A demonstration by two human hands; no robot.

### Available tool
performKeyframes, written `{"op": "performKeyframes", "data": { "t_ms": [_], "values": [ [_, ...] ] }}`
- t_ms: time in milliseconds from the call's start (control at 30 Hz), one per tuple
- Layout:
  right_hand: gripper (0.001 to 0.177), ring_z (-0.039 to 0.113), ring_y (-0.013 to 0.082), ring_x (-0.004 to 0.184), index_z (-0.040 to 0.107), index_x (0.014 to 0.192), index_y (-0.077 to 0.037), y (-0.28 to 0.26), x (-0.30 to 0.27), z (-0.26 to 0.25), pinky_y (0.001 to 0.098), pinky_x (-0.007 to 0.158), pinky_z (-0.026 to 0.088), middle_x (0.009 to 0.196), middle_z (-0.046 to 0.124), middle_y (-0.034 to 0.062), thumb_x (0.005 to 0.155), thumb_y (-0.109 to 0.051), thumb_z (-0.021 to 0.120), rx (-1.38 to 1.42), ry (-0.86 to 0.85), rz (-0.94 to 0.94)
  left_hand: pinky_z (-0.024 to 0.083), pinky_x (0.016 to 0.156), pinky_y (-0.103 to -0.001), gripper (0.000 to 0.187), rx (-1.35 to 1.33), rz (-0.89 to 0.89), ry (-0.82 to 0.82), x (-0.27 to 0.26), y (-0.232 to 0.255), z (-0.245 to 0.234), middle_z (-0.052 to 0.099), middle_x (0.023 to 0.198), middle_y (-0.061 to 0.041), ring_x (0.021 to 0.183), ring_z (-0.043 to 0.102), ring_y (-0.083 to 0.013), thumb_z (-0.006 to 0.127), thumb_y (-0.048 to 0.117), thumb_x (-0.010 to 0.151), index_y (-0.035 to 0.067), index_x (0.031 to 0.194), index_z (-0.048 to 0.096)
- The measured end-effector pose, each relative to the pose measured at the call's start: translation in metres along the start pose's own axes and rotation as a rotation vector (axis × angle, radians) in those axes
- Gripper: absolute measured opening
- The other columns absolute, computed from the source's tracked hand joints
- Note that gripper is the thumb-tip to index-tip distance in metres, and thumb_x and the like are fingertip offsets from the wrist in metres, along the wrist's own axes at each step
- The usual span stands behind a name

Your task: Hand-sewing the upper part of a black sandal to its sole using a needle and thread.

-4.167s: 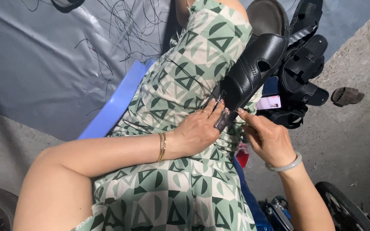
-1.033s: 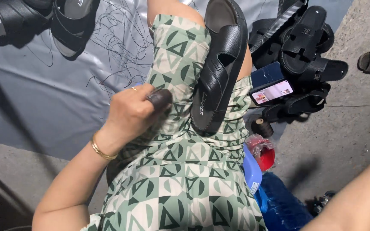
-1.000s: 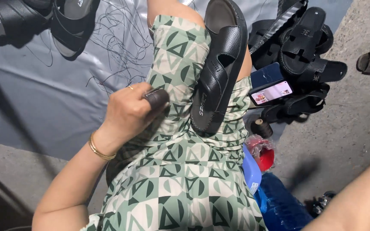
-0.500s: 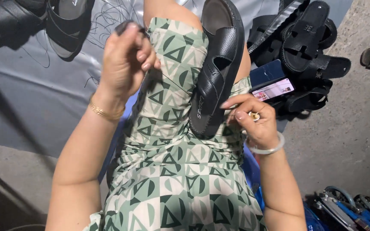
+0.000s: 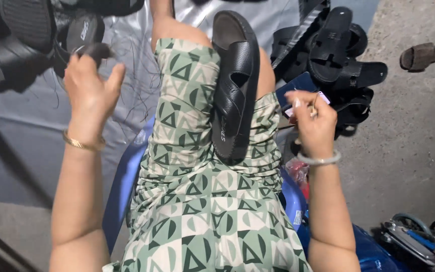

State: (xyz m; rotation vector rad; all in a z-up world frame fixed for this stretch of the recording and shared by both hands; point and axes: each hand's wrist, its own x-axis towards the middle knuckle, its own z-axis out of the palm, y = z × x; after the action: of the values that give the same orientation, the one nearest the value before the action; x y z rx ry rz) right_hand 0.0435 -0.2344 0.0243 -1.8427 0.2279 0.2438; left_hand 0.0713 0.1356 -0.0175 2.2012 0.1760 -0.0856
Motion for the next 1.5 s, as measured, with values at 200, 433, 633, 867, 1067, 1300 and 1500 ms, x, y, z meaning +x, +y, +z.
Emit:
{"op": "performKeyframes", "data": {
  "t_ms": [200,433,633,867,1067,1300,1500],
  "values": [
    [0.023,0.063,0.0303,0.087,0.063,0.108,-0.012,-0.006,0.071,0.046,0.0385,0.076,0.050,0.096,0.067,0.0096,0.088,-0.024,0.063,-0.373,0.118,-0.465,0.032,0.089,-0.048,0.048,0.252,0.656,0.159,-0.036,0.079,0.055,0.054,0.107,-0.018,0.100,0.048,-0.0365,0.078,0.017,0.063,-0.003,0.104,0.062],
    [0.046,0.059,0.0425,0.083,0.049,0.126,-0.030,-0.037,0.084,0.057,0.0515,0.075,0.047,0.113,0.062,0.0036,0.080,-0.031,0.057,-0.580,-0.014,-0.475,0.017,0.091,-0.069,0.087,0.471,0.574,0.062,-0.061,0.089,0.089,0.046,0.121,-0.012,0.120,0.033,-0.0375,0.081,0.026,0.050,0.005,0.129,0.049],
    [0.033,0.062,0.0352,0.073,0.059,0.118,-0.023,-0.071,0.019,0.040,0.0426,0.059,0.048,0.097,0.067,0.0026,0.085,-0.024,0.055,-0.642,0.111,-0.681,0.019,0.086,-0.073,0.041,0.437,0.733,0.282,-0.069,0.094,0.091,0.055,0.086,-0.010,0.095,0.050,-0.0316,0.070,0.011,0.048,0.001,0.088,0.065],
    [0.039,0.063,0.0358,0.073,0.056,0.123,-0.030,-0.057,-0.014,0.036,0.0454,0.062,0.049,0.088,0.068,0.0087,0.085,-0.024,0.058,-0.705,0.213,-0.657,0.033,0.078,-0.043,0.011,0.426,0.766,0.401,-0.081,0.084,0.083,0.055,0.079,-0.001,0.070,0.052,-0.0193,0.056,0.015,0.062,0.011,0.071,0.061],
    [0.040,0.064,0.0332,0.062,0.054,0.124,-0.036,-0.029,-0.001,0.042,0.0423,0.057,0.050,0.068,0.066,0.0106,0.085,-0.028,0.057,-0.734,0.245,-0.665,0.043,0.052,-0.038,0.016,0.390,0.511,0.242,-0.094,0.069,0.088,0.051,0.069,-0.006,0.059,0.056,-0.0303,0.064,0.017,0.063,0.006,0.074,0.059],
    [0.037,0.063,0.0368,0.069,0.057,0.119,-0.033,-0.001,0.018,0.033,0.0437,0.059,0.049,0.074,0.067,0.0141,0.083,-0.023,0.058,-0.464,0.200,-0.561,0.040,0.037,-0.034,0.030,0.483,0.439,0.145,-0.124,0.093,0.077,0.048,0.050,-0.005,0.038,0.053,-0.0269,0.067,0.033,0.077,0.006,0.066,0.061],
    [0.035,0.062,0.0382,0.070,0.058,0.118,-0.033,0.003,0.025,0.029,0.0468,0.062,0.049,0.070,0.065,0.0158,0.084,-0.026,0.057,-0.471,0.182,-0.494,0.040,0.036,-0.035,0.033,0.524,0.506,0.059,-0.144,0.086,0.090,0.049,0.048,-0.005,0.039,0.053,-0.0265,0.068,0.038,0.073,0.009,0.060,0.063]
  ]
}}
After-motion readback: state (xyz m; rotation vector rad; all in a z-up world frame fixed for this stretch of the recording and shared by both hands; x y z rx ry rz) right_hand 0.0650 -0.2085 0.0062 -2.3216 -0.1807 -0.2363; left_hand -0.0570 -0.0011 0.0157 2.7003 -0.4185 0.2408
